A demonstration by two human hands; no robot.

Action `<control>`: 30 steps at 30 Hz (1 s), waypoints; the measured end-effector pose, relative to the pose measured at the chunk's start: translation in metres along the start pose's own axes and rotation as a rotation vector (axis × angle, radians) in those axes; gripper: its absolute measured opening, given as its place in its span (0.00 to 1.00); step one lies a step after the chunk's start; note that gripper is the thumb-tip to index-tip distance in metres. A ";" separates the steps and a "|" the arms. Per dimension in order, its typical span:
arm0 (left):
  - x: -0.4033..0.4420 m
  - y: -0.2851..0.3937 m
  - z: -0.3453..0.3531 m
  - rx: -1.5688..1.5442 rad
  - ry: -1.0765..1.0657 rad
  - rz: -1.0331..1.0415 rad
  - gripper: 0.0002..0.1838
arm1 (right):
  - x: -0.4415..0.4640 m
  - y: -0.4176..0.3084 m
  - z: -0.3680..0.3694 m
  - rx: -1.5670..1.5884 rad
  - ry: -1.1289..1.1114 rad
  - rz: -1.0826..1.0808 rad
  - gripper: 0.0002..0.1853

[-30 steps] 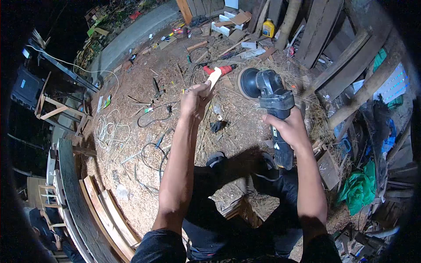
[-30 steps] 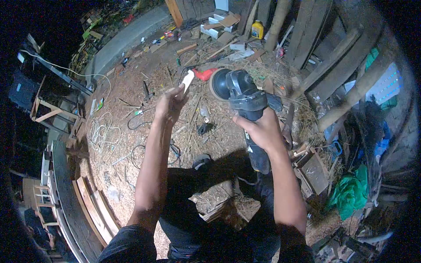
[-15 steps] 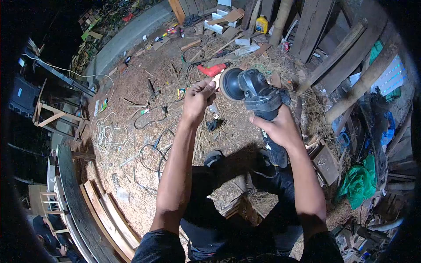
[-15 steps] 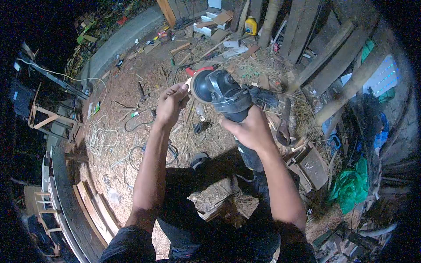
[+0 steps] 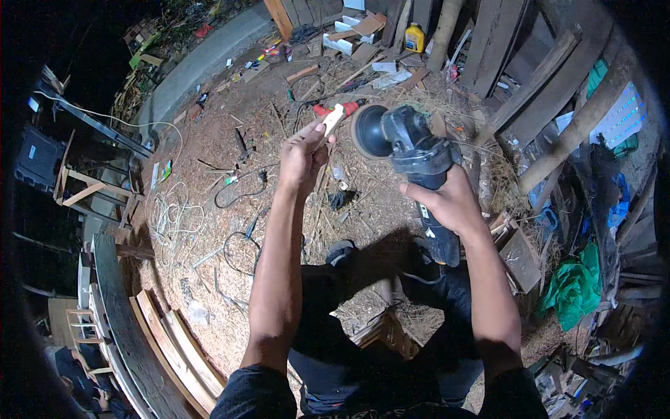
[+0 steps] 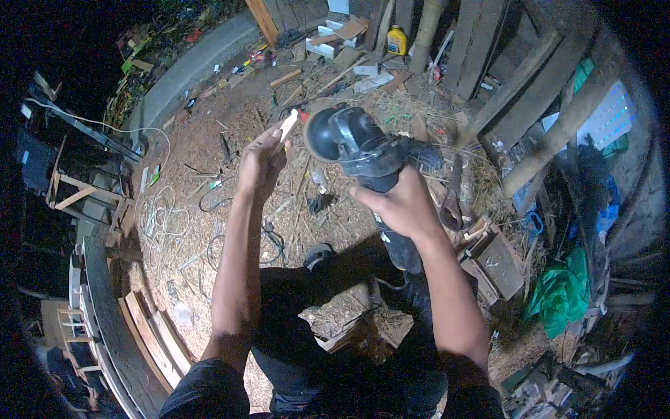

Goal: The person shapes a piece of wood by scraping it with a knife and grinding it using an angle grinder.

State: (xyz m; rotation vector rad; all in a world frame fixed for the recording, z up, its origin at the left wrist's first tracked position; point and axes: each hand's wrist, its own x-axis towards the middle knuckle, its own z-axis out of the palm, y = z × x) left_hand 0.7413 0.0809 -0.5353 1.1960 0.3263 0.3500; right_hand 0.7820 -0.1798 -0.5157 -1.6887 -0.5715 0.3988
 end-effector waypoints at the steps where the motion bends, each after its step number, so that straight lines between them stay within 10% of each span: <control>1: 0.001 -0.001 0.000 0.013 -0.017 -0.006 0.17 | 0.000 0.000 0.001 -0.007 -0.002 -0.001 0.18; 30: 0.000 -0.003 -0.006 -0.034 0.038 -0.023 0.11 | 0.003 0.002 -0.004 0.043 0.027 -0.023 0.15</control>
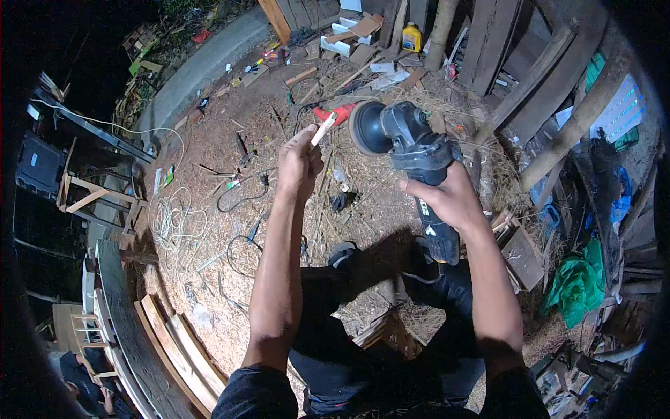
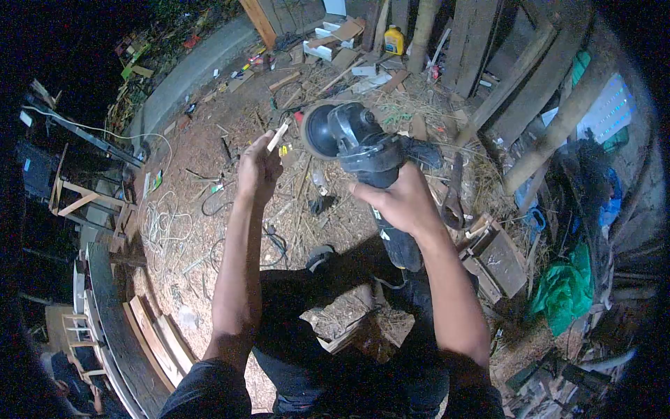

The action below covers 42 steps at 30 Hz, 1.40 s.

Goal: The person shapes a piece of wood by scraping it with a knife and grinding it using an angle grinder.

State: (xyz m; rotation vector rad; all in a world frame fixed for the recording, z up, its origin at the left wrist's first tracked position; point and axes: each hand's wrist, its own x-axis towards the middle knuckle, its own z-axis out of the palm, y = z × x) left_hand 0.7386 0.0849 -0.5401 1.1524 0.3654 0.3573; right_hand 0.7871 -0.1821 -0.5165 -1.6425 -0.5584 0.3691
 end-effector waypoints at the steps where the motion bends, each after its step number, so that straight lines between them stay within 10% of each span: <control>1: 0.000 -0.001 0.002 -0.013 -0.004 -0.008 0.11 | -0.001 0.000 0.001 0.013 0.003 -0.038 0.15; 42: -0.006 0.010 -0.003 0.488 0.006 0.128 0.14 | 0.001 0.005 -0.004 -0.037 -0.105 0.065 0.17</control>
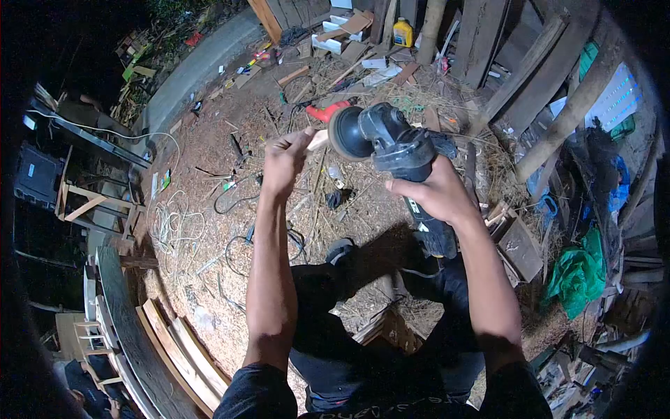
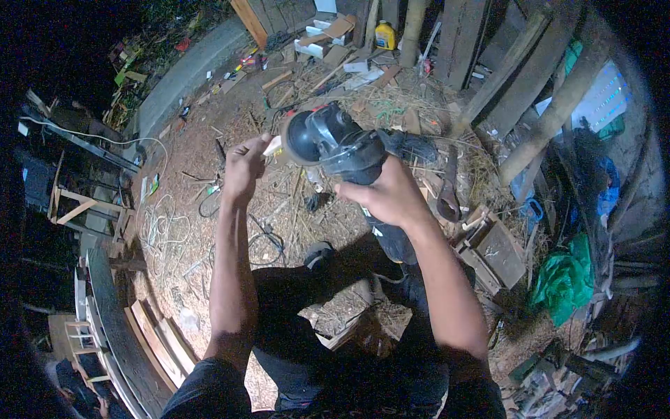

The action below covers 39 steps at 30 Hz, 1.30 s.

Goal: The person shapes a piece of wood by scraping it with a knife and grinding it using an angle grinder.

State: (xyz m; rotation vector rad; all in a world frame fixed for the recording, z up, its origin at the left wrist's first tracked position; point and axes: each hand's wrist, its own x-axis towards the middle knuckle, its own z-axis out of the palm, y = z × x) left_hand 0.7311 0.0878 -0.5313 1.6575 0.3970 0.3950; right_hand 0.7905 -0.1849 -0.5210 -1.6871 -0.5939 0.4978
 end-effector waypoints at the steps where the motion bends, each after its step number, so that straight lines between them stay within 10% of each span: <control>1: 0.000 0.002 -0.003 -0.057 0.012 -0.002 0.15 | 0.001 0.001 -0.001 0.003 0.002 0.002 0.17; 39: 0.007 -0.004 0.003 -0.495 -0.052 -0.188 0.10 | -0.003 -0.009 0.006 0.081 0.056 -0.100 0.16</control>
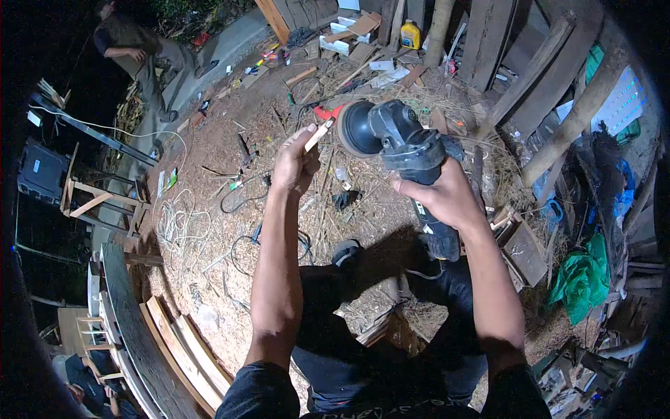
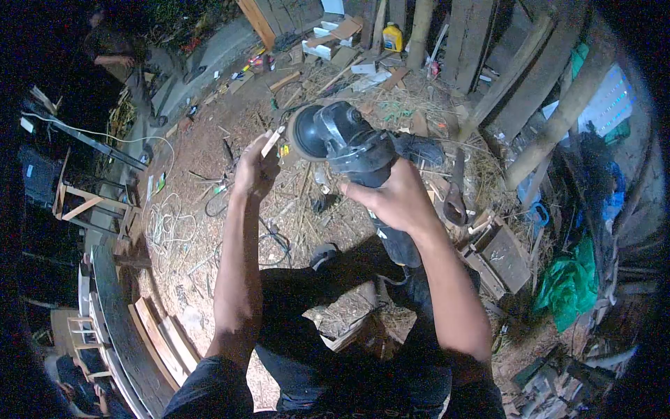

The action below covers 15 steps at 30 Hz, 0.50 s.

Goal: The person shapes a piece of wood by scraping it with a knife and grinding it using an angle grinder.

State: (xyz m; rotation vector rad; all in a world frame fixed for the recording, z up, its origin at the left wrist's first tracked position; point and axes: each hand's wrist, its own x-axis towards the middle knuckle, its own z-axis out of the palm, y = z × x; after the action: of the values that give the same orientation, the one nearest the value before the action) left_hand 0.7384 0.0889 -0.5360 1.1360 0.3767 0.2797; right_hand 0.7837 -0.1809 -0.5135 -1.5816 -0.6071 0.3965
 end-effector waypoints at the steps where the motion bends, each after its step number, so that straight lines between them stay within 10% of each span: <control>1: 0.000 0.001 0.004 0.006 0.011 0.008 0.10 | 0.001 0.000 0.000 -0.023 -0.005 0.011 0.16; 15: 0.003 -0.002 -0.004 0.152 -0.023 0.020 0.08 | 0.000 -0.001 -0.004 -0.080 0.002 0.033 0.18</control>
State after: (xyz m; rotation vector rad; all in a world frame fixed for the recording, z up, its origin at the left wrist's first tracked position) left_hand 0.7395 0.0924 -0.5392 1.2919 0.3710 0.2586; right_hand 0.7856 -0.1845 -0.5119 -1.6696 -0.6023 0.3988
